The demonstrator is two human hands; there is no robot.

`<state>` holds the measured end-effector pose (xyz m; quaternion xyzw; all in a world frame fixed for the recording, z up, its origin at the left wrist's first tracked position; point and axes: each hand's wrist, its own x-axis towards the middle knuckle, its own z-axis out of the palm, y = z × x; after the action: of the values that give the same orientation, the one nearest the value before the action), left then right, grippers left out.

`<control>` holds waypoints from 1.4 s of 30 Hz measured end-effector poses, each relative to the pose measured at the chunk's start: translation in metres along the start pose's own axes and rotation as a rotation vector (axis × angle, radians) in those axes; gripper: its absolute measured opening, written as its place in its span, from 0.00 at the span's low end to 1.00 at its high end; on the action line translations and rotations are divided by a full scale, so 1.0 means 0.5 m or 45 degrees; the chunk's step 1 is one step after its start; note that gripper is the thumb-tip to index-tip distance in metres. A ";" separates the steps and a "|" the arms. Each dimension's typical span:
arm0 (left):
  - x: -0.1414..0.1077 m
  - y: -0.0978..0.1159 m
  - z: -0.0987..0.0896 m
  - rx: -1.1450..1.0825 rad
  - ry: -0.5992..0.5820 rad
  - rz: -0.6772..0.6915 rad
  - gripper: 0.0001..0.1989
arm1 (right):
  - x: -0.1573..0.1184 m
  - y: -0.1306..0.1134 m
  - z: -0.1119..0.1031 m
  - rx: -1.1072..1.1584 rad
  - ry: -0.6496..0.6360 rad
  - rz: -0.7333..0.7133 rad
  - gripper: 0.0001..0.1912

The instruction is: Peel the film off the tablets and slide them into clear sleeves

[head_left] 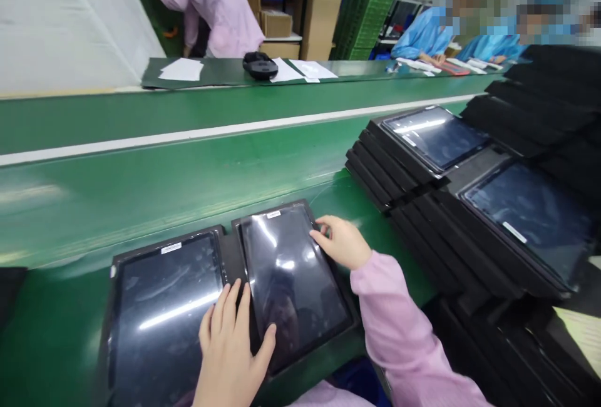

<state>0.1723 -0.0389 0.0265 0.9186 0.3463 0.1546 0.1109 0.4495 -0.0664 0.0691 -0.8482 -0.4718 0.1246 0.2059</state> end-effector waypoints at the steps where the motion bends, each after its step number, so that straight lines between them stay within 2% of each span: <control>1: 0.003 0.009 -0.001 -0.074 -0.013 -0.053 0.28 | -0.020 -0.019 0.012 -0.052 0.023 0.008 0.18; 4: 0.023 0.038 -0.008 -0.417 -0.041 -0.327 0.26 | -0.069 -0.058 0.051 -0.187 0.126 0.029 0.28; 7: 0.049 0.064 -0.021 -0.872 0.022 -0.640 0.27 | -0.078 -0.054 0.076 -0.263 0.232 0.000 0.29; 9: 0.064 0.081 -0.034 -1.297 0.061 -0.787 0.26 | -0.067 -0.038 0.080 -0.199 0.270 -0.017 0.29; 12: 0.080 0.102 -0.059 -2.008 -0.066 -0.932 0.28 | -0.051 -0.022 0.073 -0.138 0.283 -0.009 0.30; 15: 0.084 0.098 -0.084 -2.357 -0.037 -1.038 0.31 | -0.047 -0.028 0.054 -0.133 0.280 0.007 0.33; 16: 0.081 0.088 -0.093 -2.415 0.006 -1.057 0.31 | -0.047 -0.036 0.046 -0.096 0.244 0.032 0.34; 18: 0.066 0.056 -0.111 -2.491 0.070 -1.069 0.33 | -0.047 -0.060 0.030 0.042 0.073 0.084 0.34; 22: 0.008 -0.035 -0.149 -2.423 0.116 -1.022 0.32 | -0.042 -0.136 0.021 0.283 -0.406 0.000 0.32; 25: -0.044 -0.097 -0.169 -2.150 0.207 -1.082 0.32 | -0.029 -0.203 0.050 0.273 -0.592 -0.096 0.29; 28: -0.081 -0.142 -0.172 -1.855 0.304 -1.191 0.30 | -0.009 -0.264 0.090 0.189 -0.688 -0.144 0.26; 31: -0.095 -0.169 -0.157 -1.495 0.354 -1.168 0.30 | 0.004 -0.305 0.112 0.091 -0.732 -0.185 0.25; 35: -0.096 -0.185 -0.125 -1.113 0.317 -1.108 0.32 | -0.002 -0.323 0.112 -0.086 -0.677 -0.207 0.26; 39: -0.091 -0.191 -0.116 -0.957 0.311 -1.096 0.34 | -0.024 -0.328 0.113 -0.298 -0.526 -0.203 0.29; 42: -0.084 -0.201 -0.126 -1.078 0.258 -1.134 0.35 | -0.039 -0.336 0.120 -0.400 -0.468 -0.200 0.31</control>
<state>0.0592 0.0129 0.0451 0.5433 0.6136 0.3039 0.4858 0.2893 0.0097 0.0948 -0.7936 -0.5794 0.1855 -0.0084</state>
